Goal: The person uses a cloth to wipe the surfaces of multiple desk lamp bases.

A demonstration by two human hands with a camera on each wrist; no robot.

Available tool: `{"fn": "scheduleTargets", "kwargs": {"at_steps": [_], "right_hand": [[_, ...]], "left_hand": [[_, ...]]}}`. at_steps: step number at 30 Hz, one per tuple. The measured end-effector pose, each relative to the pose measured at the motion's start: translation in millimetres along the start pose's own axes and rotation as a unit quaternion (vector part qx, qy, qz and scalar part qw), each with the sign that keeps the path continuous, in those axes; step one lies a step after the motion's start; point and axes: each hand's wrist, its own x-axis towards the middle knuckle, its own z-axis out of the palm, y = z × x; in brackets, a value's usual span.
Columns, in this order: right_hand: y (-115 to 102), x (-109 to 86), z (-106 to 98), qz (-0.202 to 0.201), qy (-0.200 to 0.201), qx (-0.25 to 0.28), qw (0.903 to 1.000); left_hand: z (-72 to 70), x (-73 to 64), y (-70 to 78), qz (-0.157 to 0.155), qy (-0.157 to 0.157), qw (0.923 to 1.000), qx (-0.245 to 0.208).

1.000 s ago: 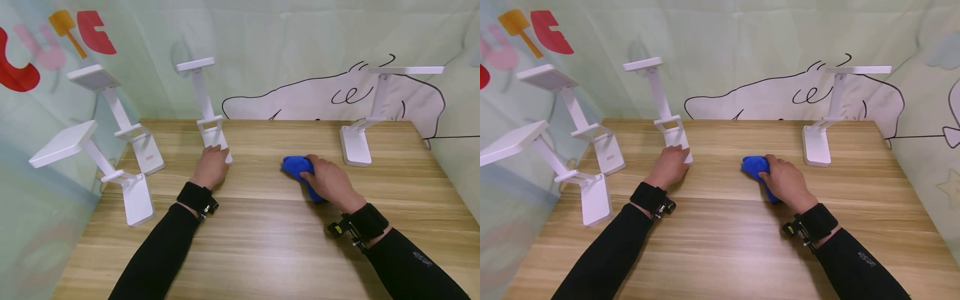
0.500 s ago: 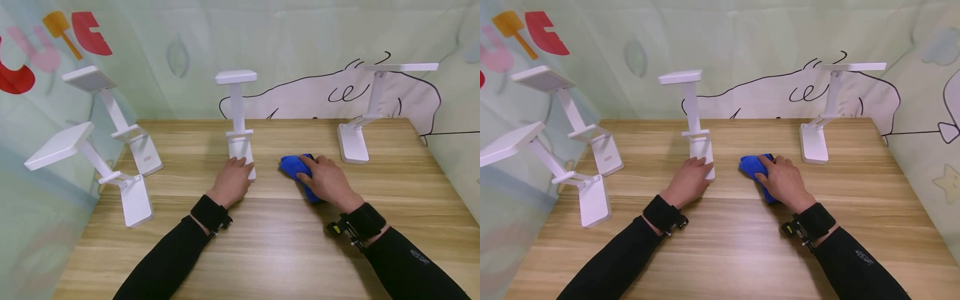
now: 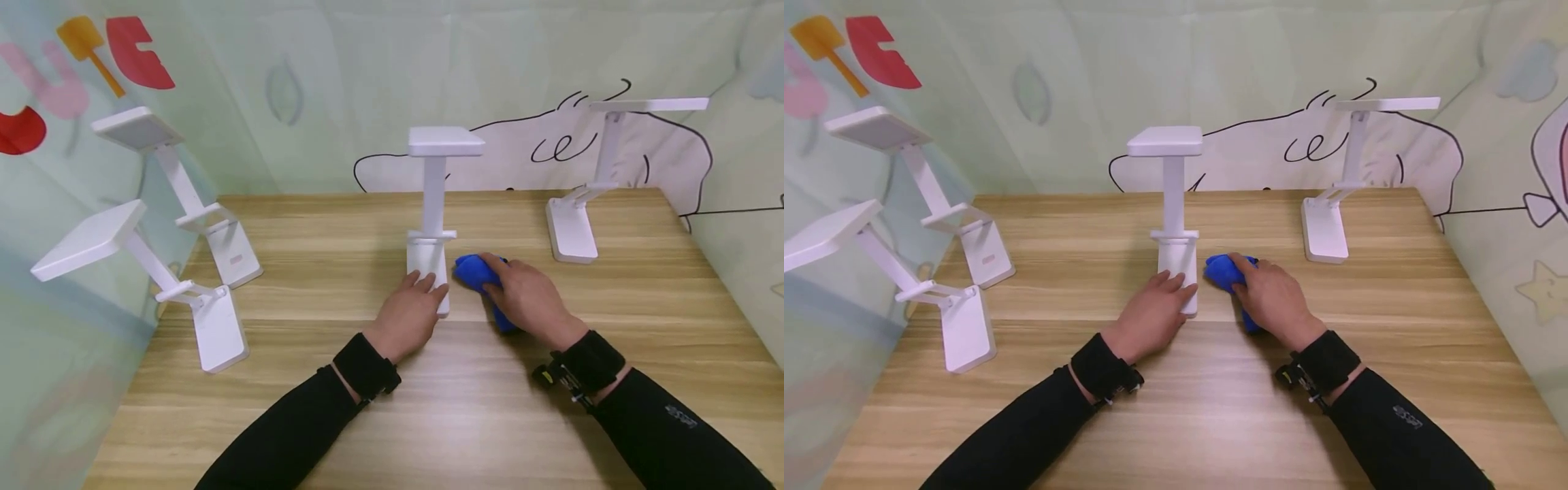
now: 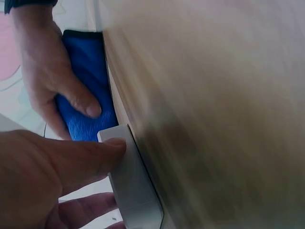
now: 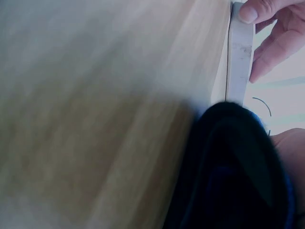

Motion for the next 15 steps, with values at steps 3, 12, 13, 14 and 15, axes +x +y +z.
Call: {"fn": "scheduleTargets", "kwargs": {"at_steps": [3, 12, 13, 14, 15], "right_hand": [[2, -1.7, -2, 0.038, -0.014, 0.025, 0.9989], [-11, -16.0, -15, 0.088, 0.025, 0.072, 0.9932], [-15, -17.2, -17, 0.081, 0.036, 0.072, 0.9934], [-19, -17.8, -18, 0.070, 0.046, 0.068, 0.9941], [-23, -17.8, -18, 0.056, 0.055, 0.061, 0.9951]], "left_hand": [[-0.5, -0.1, 8.5, 0.009, -0.002, 0.9999, 0.014], [-0.3, -4.2, 14.0, 0.031, -0.001, 0.9977, -0.060], [-1.0, -5.3, 10.5, 0.024, 0.000, 0.9964, -0.081], [-1.6, -5.9, 6.4, 0.014, 0.001, 0.9949, -0.100], [-2.5, -6.7, 2.0, 0.005, 0.003, 0.9932, -0.116]]}}
